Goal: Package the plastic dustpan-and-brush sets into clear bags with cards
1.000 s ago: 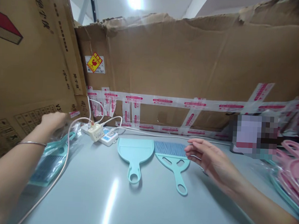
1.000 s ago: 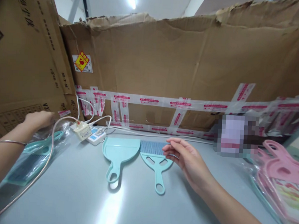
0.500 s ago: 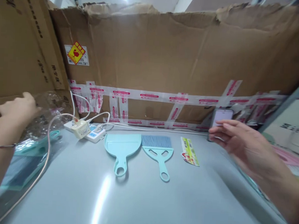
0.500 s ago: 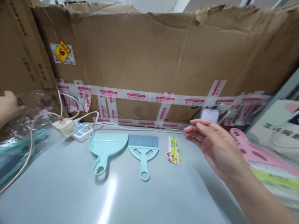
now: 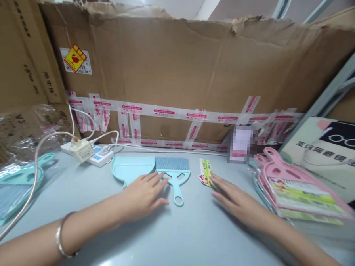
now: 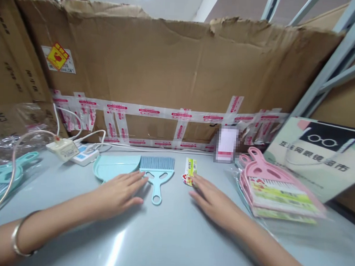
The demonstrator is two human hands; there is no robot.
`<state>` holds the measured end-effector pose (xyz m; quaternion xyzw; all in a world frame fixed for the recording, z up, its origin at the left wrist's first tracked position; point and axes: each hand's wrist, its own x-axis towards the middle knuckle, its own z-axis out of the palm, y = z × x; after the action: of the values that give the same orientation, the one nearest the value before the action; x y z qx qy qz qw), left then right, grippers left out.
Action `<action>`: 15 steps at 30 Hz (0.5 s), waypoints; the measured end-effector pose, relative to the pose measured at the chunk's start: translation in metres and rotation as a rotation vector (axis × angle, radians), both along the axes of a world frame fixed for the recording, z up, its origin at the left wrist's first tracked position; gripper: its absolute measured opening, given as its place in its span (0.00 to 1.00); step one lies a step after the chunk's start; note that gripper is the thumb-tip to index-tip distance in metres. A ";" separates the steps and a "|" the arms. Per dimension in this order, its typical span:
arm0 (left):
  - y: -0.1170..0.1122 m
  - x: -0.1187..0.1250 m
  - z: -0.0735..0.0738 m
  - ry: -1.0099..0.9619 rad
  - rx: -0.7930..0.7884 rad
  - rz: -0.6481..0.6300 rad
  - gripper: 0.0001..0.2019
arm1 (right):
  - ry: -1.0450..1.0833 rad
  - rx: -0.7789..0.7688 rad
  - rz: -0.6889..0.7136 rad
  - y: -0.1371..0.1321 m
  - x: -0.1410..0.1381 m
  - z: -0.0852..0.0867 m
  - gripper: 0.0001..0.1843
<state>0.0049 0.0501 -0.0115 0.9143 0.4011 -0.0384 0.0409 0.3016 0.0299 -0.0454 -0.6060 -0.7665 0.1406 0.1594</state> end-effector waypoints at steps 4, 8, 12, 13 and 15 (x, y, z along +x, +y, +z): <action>-0.007 0.021 -0.017 -0.112 -0.015 -0.099 0.28 | -0.048 -0.073 0.082 0.016 -0.017 -0.002 0.34; -0.003 0.037 -0.030 -0.201 -0.026 -0.167 0.27 | -0.018 -0.045 0.017 0.018 0.008 -0.008 0.30; 0.008 0.051 -0.033 -0.247 -0.087 -0.212 0.28 | 0.161 0.013 -0.108 0.015 0.028 -0.010 0.25; 0.010 0.053 -0.030 -0.249 -0.096 -0.216 0.28 | 0.205 0.017 -0.120 0.014 0.030 -0.009 0.24; 0.011 0.052 -0.023 -0.241 -0.094 -0.205 0.30 | 0.268 0.021 -0.124 0.013 0.032 -0.004 0.21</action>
<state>0.0572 0.0608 -0.0342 0.9456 0.2955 0.0486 0.1273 0.3336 0.0434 -0.0492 -0.6262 -0.7009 0.2023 0.2752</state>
